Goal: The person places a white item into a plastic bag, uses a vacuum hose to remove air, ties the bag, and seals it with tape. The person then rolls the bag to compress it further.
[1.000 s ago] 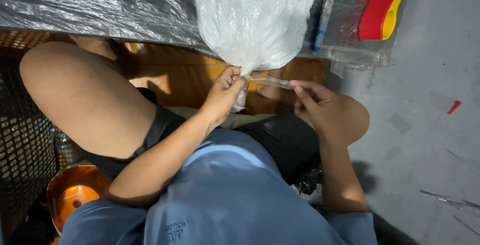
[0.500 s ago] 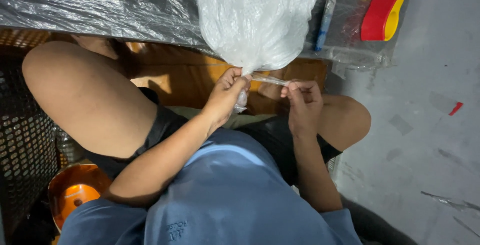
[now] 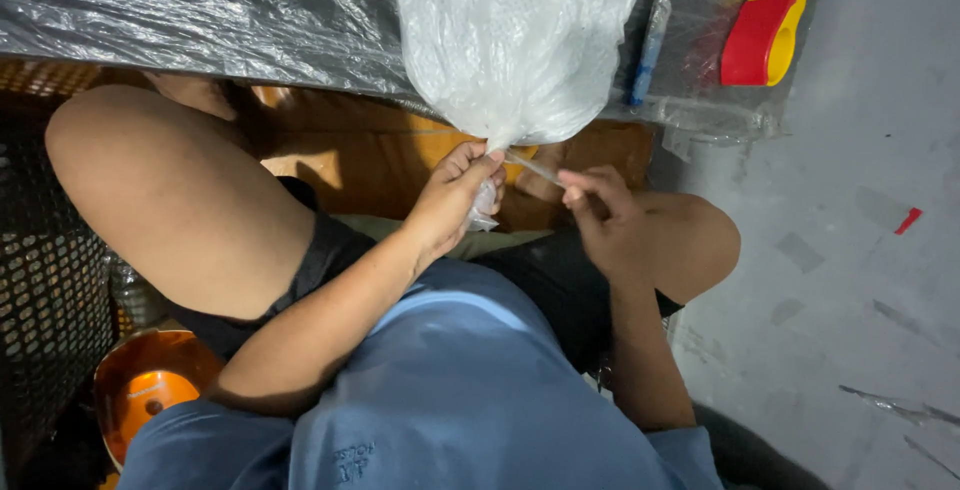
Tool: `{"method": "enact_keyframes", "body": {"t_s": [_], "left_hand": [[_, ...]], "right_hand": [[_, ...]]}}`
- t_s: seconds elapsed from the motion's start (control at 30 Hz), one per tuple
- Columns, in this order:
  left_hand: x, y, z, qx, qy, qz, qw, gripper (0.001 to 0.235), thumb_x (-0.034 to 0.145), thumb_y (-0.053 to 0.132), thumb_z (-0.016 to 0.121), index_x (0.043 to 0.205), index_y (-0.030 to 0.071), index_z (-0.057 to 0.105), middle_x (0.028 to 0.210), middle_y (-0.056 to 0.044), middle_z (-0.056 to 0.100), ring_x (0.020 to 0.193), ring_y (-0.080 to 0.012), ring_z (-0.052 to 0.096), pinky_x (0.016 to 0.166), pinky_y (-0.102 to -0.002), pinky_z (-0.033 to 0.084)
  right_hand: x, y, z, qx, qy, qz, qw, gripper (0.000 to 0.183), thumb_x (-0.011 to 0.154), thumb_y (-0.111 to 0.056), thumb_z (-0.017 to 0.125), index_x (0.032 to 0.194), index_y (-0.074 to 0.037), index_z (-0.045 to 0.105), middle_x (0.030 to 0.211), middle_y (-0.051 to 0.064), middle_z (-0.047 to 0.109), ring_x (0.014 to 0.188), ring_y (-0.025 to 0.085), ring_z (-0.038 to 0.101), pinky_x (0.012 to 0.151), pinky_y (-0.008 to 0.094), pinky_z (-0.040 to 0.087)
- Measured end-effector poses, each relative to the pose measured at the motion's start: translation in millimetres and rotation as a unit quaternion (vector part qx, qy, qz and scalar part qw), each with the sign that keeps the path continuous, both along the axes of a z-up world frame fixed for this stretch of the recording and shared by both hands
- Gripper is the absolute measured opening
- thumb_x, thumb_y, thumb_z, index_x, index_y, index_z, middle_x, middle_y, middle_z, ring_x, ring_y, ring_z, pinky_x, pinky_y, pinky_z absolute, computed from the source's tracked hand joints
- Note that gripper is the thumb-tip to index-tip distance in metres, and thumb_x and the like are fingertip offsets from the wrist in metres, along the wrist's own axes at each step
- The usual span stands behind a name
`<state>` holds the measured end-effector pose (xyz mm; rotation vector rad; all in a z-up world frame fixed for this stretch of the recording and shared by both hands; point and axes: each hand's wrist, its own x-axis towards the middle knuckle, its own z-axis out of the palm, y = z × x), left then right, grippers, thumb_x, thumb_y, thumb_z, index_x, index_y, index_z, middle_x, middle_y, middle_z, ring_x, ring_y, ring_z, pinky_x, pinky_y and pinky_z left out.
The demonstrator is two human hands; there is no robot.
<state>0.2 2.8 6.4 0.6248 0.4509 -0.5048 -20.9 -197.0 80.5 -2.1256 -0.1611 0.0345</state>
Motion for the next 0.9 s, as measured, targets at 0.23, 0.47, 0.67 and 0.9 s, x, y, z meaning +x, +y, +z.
{"method": "enact_keyframes", "body": {"t_s": [0.23, 0.47, 0.67, 0.9], "left_hand": [[-5, -1, 3, -0.009, 0.015, -0.006, 1.000, 0.024, 0.103, 0.018, 0.062, 0.109, -0.004, 0.056, 0.072, -0.005, 0.050, 0.056, -0.0122, 0.057, 0.047, -0.024, 0.051], [-6, -7, 9, 0.048, 0.034, 0.005, 0.998, 0.032, 0.105, 0.022, 0.060, 0.112, -0.007, 0.051, 0.073, -0.007, 0.053, 0.056, -0.0129, 0.057, 0.047, -0.025, 0.052], [-10, -19, 5, 0.034, 0.084, 0.035, 0.995, 0.031, 0.104, 0.026, 0.062, 0.102, -0.003, 0.051, 0.070, -0.010, 0.057, 0.055, -0.0141, 0.059, 0.045, -0.024, 0.052], [-13, -14, 0, 0.009, 0.109, 0.041, 0.993, 0.031, 0.101, 0.029, 0.067, 0.095, 0.000, 0.055, 0.070, -0.012, 0.063, 0.056, -0.0152, 0.063, 0.046, -0.024, 0.053]], "right_hand": [[2, -14, -14, -0.138, -0.048, 0.097, 0.984, 0.018, 0.106, -0.014, 0.061, 0.120, -0.010, 0.072, 0.092, 0.006, 0.062, 0.069, 0.017, 0.056, 0.061, 0.030, 0.050], [13, 7, -115, 0.064, 0.151, -0.037, 0.986, 0.019, 0.095, 0.004, 0.067, 0.113, 0.000, 0.073, 0.094, 0.018, 0.076, 0.081, 0.021, 0.073, 0.078, 0.034, 0.060], [35, 65, -125, 0.186, 0.325, -0.143, 0.916, 0.033, 0.082, 0.012, 0.059, 0.107, -0.002, 0.076, 0.076, 0.012, 0.072, 0.046, 0.017, 0.061, 0.042, 0.028, 0.055], [62, 88, -144, 0.328, 0.506, 0.028, 0.797, 0.055, 0.098, -0.042, 0.066, 0.138, -0.005, 0.063, 0.099, -0.008, 0.066, 0.084, 0.005, 0.061, 0.083, 0.011, 0.047]]}}
